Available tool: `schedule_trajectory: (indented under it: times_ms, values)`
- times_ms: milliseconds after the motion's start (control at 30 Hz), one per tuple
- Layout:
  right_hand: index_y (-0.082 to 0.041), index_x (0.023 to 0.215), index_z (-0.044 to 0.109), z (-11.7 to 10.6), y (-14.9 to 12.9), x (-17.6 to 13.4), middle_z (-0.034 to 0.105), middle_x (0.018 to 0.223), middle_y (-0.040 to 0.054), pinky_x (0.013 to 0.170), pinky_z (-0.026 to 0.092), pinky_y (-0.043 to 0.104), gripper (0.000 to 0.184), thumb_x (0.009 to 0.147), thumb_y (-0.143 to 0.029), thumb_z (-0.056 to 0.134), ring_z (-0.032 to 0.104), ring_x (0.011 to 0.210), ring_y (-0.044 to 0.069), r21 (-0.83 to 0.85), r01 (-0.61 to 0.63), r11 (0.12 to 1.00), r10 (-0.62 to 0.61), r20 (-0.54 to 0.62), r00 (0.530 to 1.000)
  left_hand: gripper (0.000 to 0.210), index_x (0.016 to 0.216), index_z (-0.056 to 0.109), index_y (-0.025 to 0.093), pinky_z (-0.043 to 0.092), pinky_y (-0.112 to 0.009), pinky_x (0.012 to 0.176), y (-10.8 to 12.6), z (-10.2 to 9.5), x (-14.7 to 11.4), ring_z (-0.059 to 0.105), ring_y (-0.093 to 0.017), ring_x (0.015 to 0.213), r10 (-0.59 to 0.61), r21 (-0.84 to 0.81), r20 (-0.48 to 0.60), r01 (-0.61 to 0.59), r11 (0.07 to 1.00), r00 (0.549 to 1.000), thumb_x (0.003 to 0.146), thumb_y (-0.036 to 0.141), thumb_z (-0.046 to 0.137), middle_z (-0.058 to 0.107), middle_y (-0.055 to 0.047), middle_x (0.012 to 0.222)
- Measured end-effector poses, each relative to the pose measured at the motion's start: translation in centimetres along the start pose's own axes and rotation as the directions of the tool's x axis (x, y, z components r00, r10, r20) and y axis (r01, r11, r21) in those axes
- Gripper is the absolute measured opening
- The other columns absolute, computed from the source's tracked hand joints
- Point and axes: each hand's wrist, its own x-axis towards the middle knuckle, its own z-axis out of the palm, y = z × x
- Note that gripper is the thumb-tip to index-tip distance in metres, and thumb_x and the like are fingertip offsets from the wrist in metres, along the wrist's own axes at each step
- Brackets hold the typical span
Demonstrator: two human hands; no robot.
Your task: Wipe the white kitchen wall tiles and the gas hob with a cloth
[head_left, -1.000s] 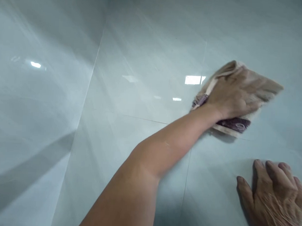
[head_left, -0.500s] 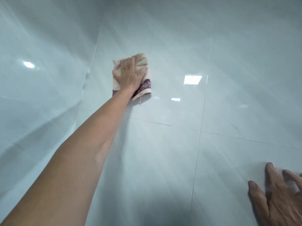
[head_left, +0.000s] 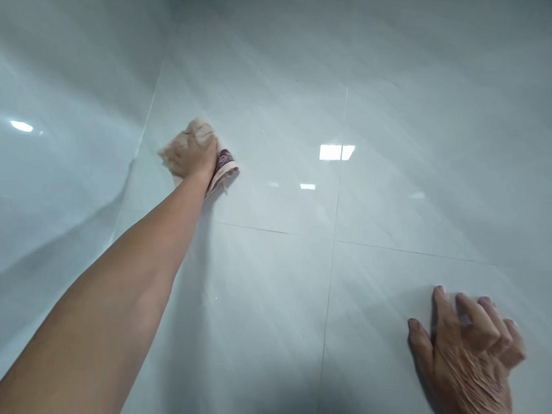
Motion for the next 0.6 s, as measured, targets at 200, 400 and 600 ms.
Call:
schedule_trajectory:
  times_ms: [200,400,600]
  values:
    - [-0.014,0.164,0.031,0.5,0.6,-0.3,0.038,0.151,0.0246,0.121,0.026,0.073,0.07,0.102,-0.044,0.043,0.033,0.15,0.046,-0.03,0.029,0.999,-0.029,0.015,0.999,0.088,0.163,0.033,0.029,0.01,-0.073,0.128,14.7,2.5,-2.2,0.003,-0.041,0.163,0.119,-0.239,-0.052,-0.128,0.963,0.992,0.092,0.08,0.039,0.025,0.004,0.176]
    - [-0.015,0.165,0.031,0.3,0.7,-0.4,0.04,0.15,0.0235,0.121,0.026,0.073,0.071,0.102,-0.047,0.043,0.034,0.149,0.045,-0.006,0.035,0.999,-0.035,0.016,0.999,0.077,0.159,0.041,0.038,0.009,-0.07,0.133,29.5,4.4,-12.8,0.006,-0.039,0.161,0.597,-0.298,-0.11,-0.599,0.743,0.795,0.093,0.075,0.053,0.035,0.008,0.171]
    - [-0.014,0.158,0.043,-0.2,1.3,-0.9,0.04,0.152,0.0255,0.121,0.028,0.071,0.064,0.105,-0.05,0.044,0.035,0.149,0.048,-0.034,0.071,0.997,-0.071,0.003,0.997,0.057,0.123,0.079,0.034,0.053,-0.046,0.094,35.6,6.5,-27.7,0.044,-0.034,0.152,0.999,-0.071,0.048,-0.997,0.029,0.026,0.104,0.062,0.033,0.057,0.008,0.156]
